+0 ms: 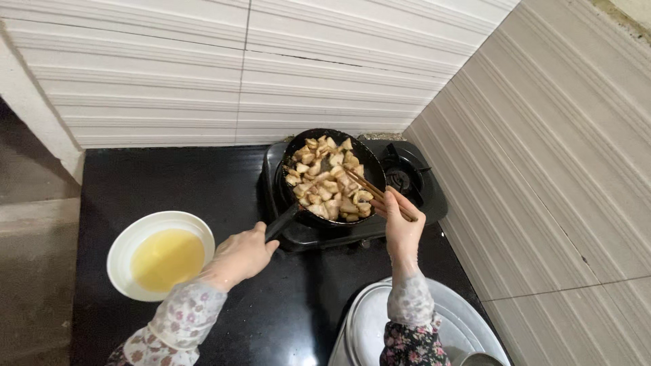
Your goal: The person stirs pieces of meat or mushrooms in a pan on a stove using a pair of chopsticks, while holding the pan handle by hand.
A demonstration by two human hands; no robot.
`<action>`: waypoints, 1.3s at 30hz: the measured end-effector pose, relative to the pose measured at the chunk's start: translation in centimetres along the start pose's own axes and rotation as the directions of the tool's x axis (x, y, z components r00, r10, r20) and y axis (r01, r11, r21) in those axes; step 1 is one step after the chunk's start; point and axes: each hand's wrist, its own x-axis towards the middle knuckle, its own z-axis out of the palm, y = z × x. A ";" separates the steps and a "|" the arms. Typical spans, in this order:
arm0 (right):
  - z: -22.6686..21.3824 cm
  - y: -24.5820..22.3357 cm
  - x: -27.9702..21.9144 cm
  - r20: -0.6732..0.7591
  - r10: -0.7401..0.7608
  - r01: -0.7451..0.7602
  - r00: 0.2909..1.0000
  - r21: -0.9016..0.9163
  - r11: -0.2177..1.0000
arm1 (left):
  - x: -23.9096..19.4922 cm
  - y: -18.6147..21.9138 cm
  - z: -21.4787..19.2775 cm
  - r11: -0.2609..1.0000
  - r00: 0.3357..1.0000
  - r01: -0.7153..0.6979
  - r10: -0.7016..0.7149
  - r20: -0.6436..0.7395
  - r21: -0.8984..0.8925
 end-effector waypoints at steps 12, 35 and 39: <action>1.9 -1.3 4.0 0.003 -0.145 0.142 0.989 -0.223 0.965 | 2.9 -0.5 1.9 0.992 0.990 -0.081 0.091 -0.104 0.102; 1.8 -1.8 4.3 0.000 -0.165 0.158 0.986 -0.273 0.949 | 3.1 -0.4 1.9 0.989 0.996 -0.071 0.078 -0.053 0.126; 4.2 -0.8 5.4 0.056 -0.174 0.183 0.983 -0.236 0.954 | 3.0 -0.4 1.7 0.993 0.997 -0.055 0.061 -0.055 0.102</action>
